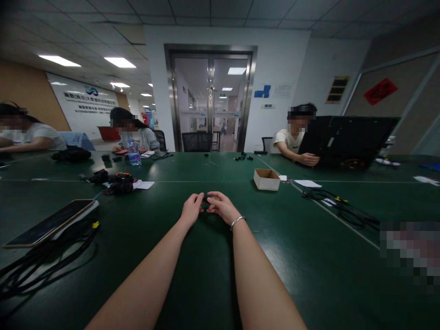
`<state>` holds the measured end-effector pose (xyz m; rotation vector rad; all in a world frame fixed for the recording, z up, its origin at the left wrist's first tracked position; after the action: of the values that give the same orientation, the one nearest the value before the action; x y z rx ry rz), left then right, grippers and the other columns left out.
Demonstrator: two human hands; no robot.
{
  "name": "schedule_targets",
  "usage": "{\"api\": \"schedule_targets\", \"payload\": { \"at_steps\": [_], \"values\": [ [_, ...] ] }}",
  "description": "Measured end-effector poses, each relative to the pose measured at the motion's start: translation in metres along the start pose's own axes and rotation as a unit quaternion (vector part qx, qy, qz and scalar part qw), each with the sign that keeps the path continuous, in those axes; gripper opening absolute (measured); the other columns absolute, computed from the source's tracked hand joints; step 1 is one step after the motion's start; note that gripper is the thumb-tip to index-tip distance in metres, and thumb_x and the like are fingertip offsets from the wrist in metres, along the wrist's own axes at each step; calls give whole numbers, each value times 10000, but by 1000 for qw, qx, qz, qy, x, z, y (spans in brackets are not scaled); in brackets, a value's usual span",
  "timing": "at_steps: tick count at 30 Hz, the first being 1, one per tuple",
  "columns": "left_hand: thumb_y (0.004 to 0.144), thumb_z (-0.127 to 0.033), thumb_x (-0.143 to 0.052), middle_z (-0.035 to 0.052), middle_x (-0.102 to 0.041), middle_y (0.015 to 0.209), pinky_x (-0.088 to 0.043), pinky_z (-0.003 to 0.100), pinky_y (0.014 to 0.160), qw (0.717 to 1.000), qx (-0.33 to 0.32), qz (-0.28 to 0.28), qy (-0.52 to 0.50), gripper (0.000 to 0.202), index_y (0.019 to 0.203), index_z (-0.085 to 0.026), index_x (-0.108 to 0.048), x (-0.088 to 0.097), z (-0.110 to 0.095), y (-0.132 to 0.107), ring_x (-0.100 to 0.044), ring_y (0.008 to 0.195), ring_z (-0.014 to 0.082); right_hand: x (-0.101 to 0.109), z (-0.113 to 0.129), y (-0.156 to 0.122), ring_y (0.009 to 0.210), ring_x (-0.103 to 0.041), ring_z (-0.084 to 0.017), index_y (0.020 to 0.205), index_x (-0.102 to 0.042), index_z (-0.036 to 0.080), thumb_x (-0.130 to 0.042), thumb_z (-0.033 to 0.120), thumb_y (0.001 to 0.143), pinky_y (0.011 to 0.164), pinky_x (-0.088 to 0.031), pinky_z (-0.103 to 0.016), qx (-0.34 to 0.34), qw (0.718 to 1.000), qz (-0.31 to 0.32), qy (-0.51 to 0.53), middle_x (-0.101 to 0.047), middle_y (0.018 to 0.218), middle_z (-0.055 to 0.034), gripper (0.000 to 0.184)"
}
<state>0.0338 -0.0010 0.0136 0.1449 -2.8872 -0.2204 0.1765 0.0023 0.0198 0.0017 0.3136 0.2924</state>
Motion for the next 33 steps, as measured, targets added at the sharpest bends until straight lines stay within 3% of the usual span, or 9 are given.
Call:
{"api": "schedule_targets", "payload": {
  "at_steps": [6,11,16,20,33],
  "values": [
    [868,-458,-509,33,-603,835,-473,196,487,997,-17,-15,-80,290,881,-175,-571,-2,4,3,-557,606,104,1,-4,4,534,-591,-76,979,-595,179,-837,264,623,633,-550,-268,6,1000,21,-12,-604,693,53,439],
    [846,-407,-557,26,-598,828,-453,169,479,993,-29,-1,-117,245,905,-170,-574,-2,3,3,-536,585,83,1,-6,7,535,-592,-76,947,-591,176,-842,253,618,622,-554,-260,-2,999,21,-37,-618,691,47,421],
    [803,-330,-608,20,-589,822,-440,164,477,987,-3,13,-161,195,897,-160,-595,-1,-2,2,-524,576,74,1,-6,6,562,-607,-78,940,-582,172,-825,250,654,645,-559,-256,2,999,27,-39,-630,733,31,383],
    [835,-302,-543,11,-564,751,-419,160,455,979,27,16,-203,180,906,-150,-611,-1,-5,2,-505,548,75,1,-5,6,546,-603,-69,932,-573,173,-815,228,664,631,-561,-248,-1,999,23,-40,-636,766,27,365],
    [872,-238,-508,5,-568,746,-439,157,454,978,41,14,-203,115,888,-148,-578,0,-8,-1,-536,528,66,0,-5,6,542,-606,-65,917,-567,176,-816,232,657,614,-557,-229,-4,999,19,-47,-646,769,28,365]
  ]
}}
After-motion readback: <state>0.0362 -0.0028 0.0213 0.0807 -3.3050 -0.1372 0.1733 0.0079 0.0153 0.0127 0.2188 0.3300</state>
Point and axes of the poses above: each hand's wrist, its own y-axis towards the middle knuckle, its own x-axis out of the back of the hand, z = x × y, the point moved 1 cm from there along y, towards the middle knuckle
